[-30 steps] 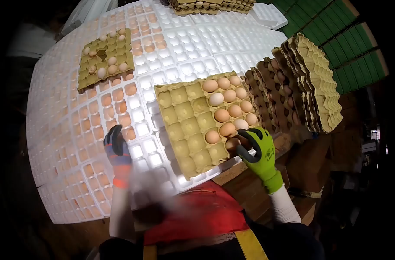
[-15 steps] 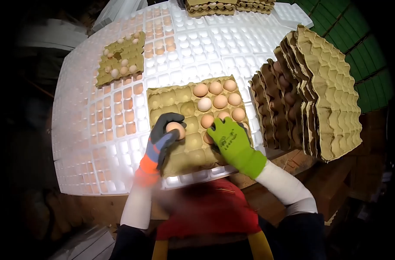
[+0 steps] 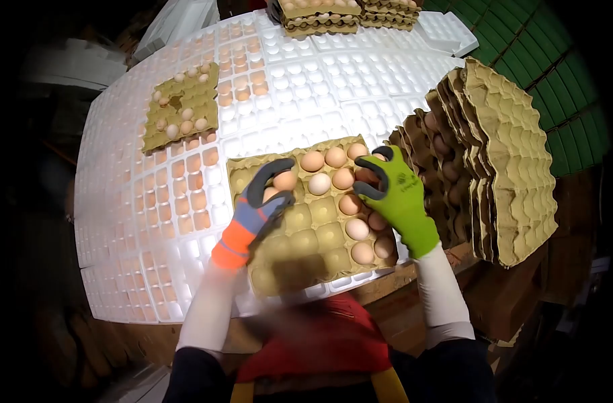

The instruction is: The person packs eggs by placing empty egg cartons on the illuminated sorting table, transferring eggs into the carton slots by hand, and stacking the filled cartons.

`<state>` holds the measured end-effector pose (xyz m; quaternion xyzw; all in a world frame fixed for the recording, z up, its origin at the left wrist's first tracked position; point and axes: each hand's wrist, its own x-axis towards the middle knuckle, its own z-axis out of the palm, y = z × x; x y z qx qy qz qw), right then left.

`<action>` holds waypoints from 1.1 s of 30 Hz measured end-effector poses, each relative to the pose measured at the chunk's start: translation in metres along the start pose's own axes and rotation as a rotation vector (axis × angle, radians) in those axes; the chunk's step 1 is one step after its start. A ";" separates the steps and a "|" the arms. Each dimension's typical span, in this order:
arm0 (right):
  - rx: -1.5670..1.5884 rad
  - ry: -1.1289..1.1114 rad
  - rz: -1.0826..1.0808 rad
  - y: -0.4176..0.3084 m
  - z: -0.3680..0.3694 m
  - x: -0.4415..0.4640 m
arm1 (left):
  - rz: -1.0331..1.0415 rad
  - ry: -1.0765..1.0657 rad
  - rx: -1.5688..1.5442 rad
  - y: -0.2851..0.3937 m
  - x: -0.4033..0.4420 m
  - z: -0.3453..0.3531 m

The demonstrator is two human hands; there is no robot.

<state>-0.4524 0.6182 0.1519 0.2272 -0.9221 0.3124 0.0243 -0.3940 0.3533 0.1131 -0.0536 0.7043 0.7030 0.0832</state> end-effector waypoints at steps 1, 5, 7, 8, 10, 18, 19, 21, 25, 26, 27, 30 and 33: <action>-0.294 -0.025 -0.089 0.004 0.009 0.008 | -0.001 -0.006 -0.001 0.003 0.010 0.006; 1.336 -0.089 0.456 0.040 0.058 0.013 | 0.333 -0.039 1.276 0.022 0.041 0.045; 1.258 -0.079 0.438 0.037 0.055 0.013 | 0.213 -0.100 1.424 0.022 0.046 0.058; 0.995 -0.019 0.296 0.034 0.051 0.010 | 0.210 -0.108 1.427 0.020 0.044 0.056; 0.462 0.097 0.014 0.026 0.037 0.008 | 0.414 -0.011 1.274 0.014 0.039 0.045; 0.454 0.006 0.297 -0.007 -0.001 0.004 | 0.565 0.162 0.576 -0.016 0.017 -0.012; 0.331 0.042 0.186 -0.009 0.000 0.008 | 0.565 0.177 0.574 -0.016 0.017 -0.017; 0.310 0.039 0.116 -0.010 0.005 0.019 | 0.591 0.216 0.653 -0.013 0.016 -0.029; 0.359 0.068 -0.043 -0.011 0.017 0.057 | 0.596 0.315 0.681 0.001 0.018 -0.062; 0.355 0.026 -0.018 -0.023 0.026 0.081 | 0.420 0.483 0.450 -0.007 0.029 -0.087; 0.338 -0.004 0.023 -0.032 0.029 0.101 | 0.513 0.534 0.687 -0.026 0.046 -0.119; 0.075 0.008 -0.182 -0.022 0.078 0.164 | 0.435 0.651 0.702 -0.033 0.095 -0.149; -0.179 -0.137 -0.144 -0.025 0.125 0.229 | 0.427 0.675 1.042 -0.051 0.161 -0.173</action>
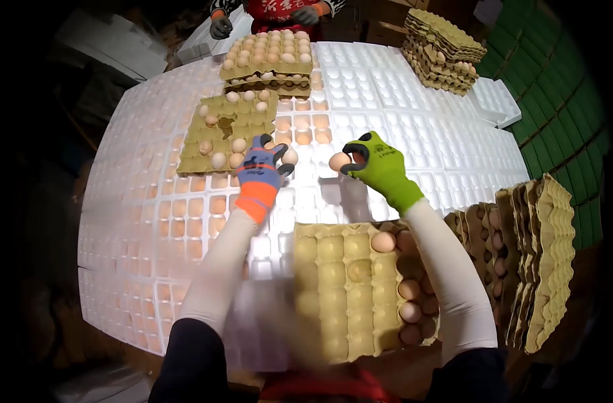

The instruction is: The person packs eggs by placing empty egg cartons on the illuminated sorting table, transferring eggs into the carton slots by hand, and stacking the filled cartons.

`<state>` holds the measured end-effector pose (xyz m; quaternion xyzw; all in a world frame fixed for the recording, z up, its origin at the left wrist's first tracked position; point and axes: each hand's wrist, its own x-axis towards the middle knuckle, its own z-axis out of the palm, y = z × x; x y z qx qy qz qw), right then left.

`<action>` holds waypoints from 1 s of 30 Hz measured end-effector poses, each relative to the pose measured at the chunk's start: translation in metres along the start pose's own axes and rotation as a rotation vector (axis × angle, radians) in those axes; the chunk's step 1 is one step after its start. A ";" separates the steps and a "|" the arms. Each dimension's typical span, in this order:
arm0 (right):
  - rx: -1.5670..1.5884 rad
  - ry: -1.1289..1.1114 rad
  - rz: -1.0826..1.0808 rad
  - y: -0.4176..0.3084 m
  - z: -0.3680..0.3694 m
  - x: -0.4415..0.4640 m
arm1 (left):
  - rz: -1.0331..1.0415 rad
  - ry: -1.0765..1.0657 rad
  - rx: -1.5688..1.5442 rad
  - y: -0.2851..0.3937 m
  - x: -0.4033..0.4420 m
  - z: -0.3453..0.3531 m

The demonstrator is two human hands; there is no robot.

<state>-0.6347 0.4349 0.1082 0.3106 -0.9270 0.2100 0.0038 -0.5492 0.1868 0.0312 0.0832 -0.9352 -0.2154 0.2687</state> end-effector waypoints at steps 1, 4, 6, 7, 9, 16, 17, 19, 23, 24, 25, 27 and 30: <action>-0.090 -0.013 0.039 0.001 0.015 0.021 | 0.050 -0.059 0.145 0.003 0.013 0.005; -0.327 -0.094 0.092 0.004 0.053 0.065 | -0.212 -0.148 -0.037 -0.002 0.042 0.044; -0.348 -0.115 0.131 0.007 0.066 0.078 | -0.089 -0.174 0.207 -0.026 0.045 0.071; -0.368 -0.137 0.172 0.007 0.074 0.082 | -0.029 -0.196 0.328 -0.032 0.042 0.075; -0.164 -0.032 0.104 0.010 0.093 0.085 | 0.069 -0.156 0.303 -0.028 0.032 0.059; 0.062 -0.130 -0.147 0.017 0.137 0.103 | -0.023 -0.241 0.072 -0.033 0.000 0.063; 0.124 -0.103 -0.103 0.019 0.132 0.100 | -0.016 -0.251 0.050 -0.032 -0.001 0.059; 0.117 -0.064 -0.092 0.028 0.124 0.090 | -0.079 -0.225 -0.035 -0.032 -0.007 0.058; -0.130 -0.217 -0.215 0.041 0.147 0.066 | 0.077 -0.002 -0.535 -0.026 -0.002 0.091; 0.002 -0.173 -0.281 0.049 0.147 0.067 | 0.148 -0.082 -0.411 -0.026 -0.001 0.106; 0.104 -0.131 -0.216 0.049 0.130 0.070 | 0.201 -0.148 -0.268 -0.015 0.000 0.104; 0.488 -0.114 -0.034 0.044 0.069 0.050 | 0.362 -0.159 -0.001 -0.010 -0.012 0.108; 0.579 0.064 0.018 0.034 -0.040 -0.018 | 0.329 -0.203 -0.315 -0.019 -0.014 0.101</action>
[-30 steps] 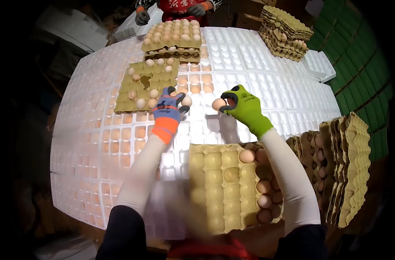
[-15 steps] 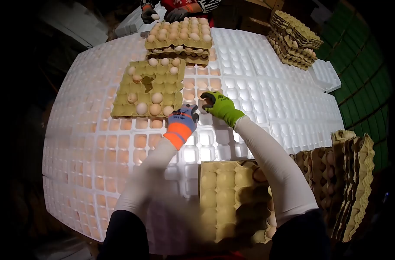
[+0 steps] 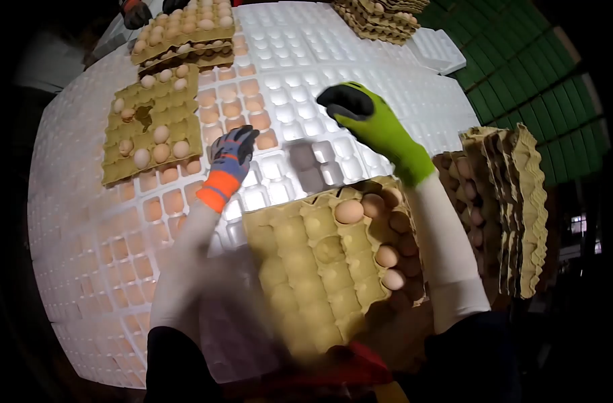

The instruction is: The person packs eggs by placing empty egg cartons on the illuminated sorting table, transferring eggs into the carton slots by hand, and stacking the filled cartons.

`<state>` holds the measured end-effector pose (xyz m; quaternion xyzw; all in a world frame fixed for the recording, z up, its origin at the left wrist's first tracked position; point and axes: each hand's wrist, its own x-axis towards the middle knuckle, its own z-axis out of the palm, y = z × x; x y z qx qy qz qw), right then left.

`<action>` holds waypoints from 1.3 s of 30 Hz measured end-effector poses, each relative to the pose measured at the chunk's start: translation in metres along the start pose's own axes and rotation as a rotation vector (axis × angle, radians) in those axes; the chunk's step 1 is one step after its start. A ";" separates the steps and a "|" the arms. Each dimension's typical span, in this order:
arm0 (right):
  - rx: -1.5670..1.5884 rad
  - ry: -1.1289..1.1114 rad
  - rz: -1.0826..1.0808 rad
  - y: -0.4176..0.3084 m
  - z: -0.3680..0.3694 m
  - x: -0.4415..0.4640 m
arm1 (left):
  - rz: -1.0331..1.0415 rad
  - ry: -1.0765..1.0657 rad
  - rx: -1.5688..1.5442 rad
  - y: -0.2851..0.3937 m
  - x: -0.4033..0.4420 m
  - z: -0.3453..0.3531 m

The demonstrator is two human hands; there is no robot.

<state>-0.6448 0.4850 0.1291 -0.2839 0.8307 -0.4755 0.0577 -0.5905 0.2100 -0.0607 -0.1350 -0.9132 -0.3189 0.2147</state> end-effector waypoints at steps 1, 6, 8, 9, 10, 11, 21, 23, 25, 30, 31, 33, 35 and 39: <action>-0.309 -0.038 -0.054 -0.028 -0.021 -0.047 | -0.077 0.037 -0.260 0.015 0.002 -0.011; -0.757 -0.150 0.003 -0.001 -0.030 -0.146 | 0.145 -0.340 -0.261 0.198 0.023 -0.076; -0.492 -0.108 -0.108 -0.017 -0.048 -0.155 | 0.238 -0.471 0.169 0.227 0.019 -0.051; -0.246 0.032 -0.007 -0.028 -0.052 -0.169 | 0.189 -0.528 0.239 0.236 0.020 -0.041; 0.000 0.169 0.092 -0.037 -0.054 -0.186 | 0.193 -0.533 0.242 0.237 0.017 -0.039; 0.333 0.296 0.145 -0.026 -0.057 -0.198 | 0.133 -0.505 0.164 0.235 0.017 -0.040; -0.565 -0.034 0.098 0.015 -0.062 -0.169 | -0.053 -0.613 -0.314 0.310 -0.004 -0.062; -0.148 0.224 0.139 0.015 -0.061 -0.183 | 0.141 -0.631 0.081 0.323 -0.015 -0.039; 0.512 0.251 0.416 0.015 -0.072 -0.200 | 0.129 -0.690 0.204 0.328 -0.015 -0.031; 0.630 0.368 0.269 -0.002 -0.070 -0.215 | -0.165 -0.531 -0.476 0.308 -0.021 -0.051; 0.338 0.284 0.164 -0.003 -0.074 -0.215 | -0.618 -0.602 -1.039 0.305 -0.024 -0.067; -0.279 0.083 0.091 -0.009 -0.077 -0.215 | -0.696 -0.588 -1.295 0.304 -0.022 -0.084; -0.662 -0.137 0.191 -0.009 -0.068 -0.211 | -0.591 -0.474 -1.330 0.306 -0.027 -0.078; -0.399 -0.039 0.123 -0.001 -0.072 -0.215 | -0.080 -0.667 -0.484 0.334 -0.021 -0.067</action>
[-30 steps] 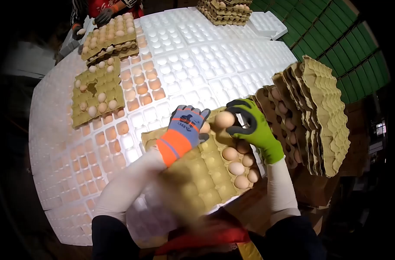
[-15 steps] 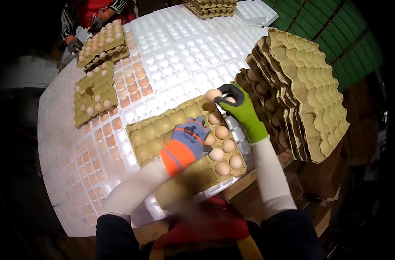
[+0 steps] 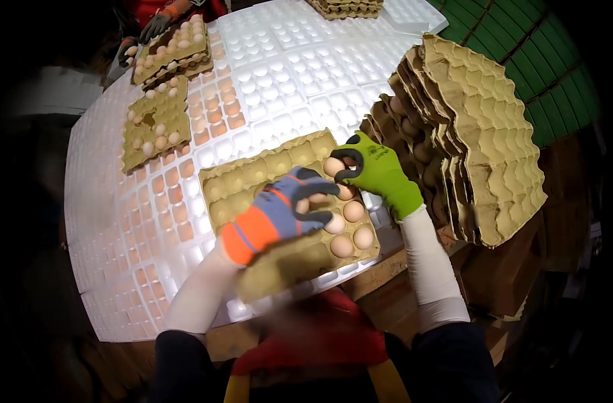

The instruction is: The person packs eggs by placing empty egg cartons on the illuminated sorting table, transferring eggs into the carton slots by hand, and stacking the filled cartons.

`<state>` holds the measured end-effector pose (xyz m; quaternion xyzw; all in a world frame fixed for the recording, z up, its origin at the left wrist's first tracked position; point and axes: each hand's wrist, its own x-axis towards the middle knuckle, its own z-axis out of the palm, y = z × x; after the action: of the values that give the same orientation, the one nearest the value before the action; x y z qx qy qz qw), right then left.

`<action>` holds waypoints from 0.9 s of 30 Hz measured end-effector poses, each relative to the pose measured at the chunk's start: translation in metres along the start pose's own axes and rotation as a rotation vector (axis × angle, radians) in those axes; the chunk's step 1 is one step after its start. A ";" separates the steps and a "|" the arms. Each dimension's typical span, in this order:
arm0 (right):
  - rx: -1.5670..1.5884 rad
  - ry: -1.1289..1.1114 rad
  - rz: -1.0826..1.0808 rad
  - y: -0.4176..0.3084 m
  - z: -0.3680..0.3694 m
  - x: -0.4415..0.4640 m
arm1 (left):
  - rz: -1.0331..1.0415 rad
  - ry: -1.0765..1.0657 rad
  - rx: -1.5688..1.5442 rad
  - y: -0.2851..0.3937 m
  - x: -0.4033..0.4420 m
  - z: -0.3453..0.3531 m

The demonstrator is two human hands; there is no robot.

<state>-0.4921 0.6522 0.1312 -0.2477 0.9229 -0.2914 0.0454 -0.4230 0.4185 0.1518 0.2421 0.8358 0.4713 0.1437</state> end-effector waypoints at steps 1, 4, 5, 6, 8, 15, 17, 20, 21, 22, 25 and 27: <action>0.195 0.042 0.113 0.003 0.003 -0.004 | 0.013 -0.033 0.271 0.016 0.000 0.009; 0.651 0.235 0.246 -0.004 0.006 -0.024 | -0.022 0.162 0.045 -0.024 0.003 0.078; 0.782 0.216 0.276 0.007 0.010 -0.027 | -0.196 0.239 -0.613 -0.034 0.006 0.098; 0.886 0.217 0.386 0.005 0.009 -0.034 | -0.347 0.265 -0.739 -0.018 0.010 0.104; 0.934 0.316 0.302 -0.013 0.013 -0.031 | -0.525 0.396 -0.872 -0.005 0.010 0.096; 1.155 0.462 0.153 -0.073 0.017 -0.045 | -0.178 0.252 0.160 -0.024 -0.037 0.042; 1.152 0.297 0.316 -0.080 0.018 -0.042 | -0.424 0.431 -0.946 -0.019 -0.090 0.005; 1.086 0.221 0.267 -0.088 0.051 -0.039 | -0.262 0.625 -1.083 -0.041 -0.151 -0.007; 1.135 0.128 0.204 -0.089 0.059 -0.038 | -0.177 0.700 -0.897 -0.047 -0.165 -0.002; 0.981 0.115 0.099 -0.111 0.066 -0.036 | -0.236 0.743 -0.856 -0.048 -0.175 -0.005; 1.165 -0.120 0.166 -0.142 0.082 -0.022 | -0.200 0.801 -0.808 -0.071 -0.205 -0.006; 1.159 -0.215 0.204 -0.177 0.095 -0.005 | -0.304 0.823 -1.010 -0.076 -0.222 -0.009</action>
<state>-0.3894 0.4805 0.1522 -0.1207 0.6229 -0.7147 0.2942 -0.2615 0.2585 0.0939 -0.1749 0.5237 0.8333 -0.0265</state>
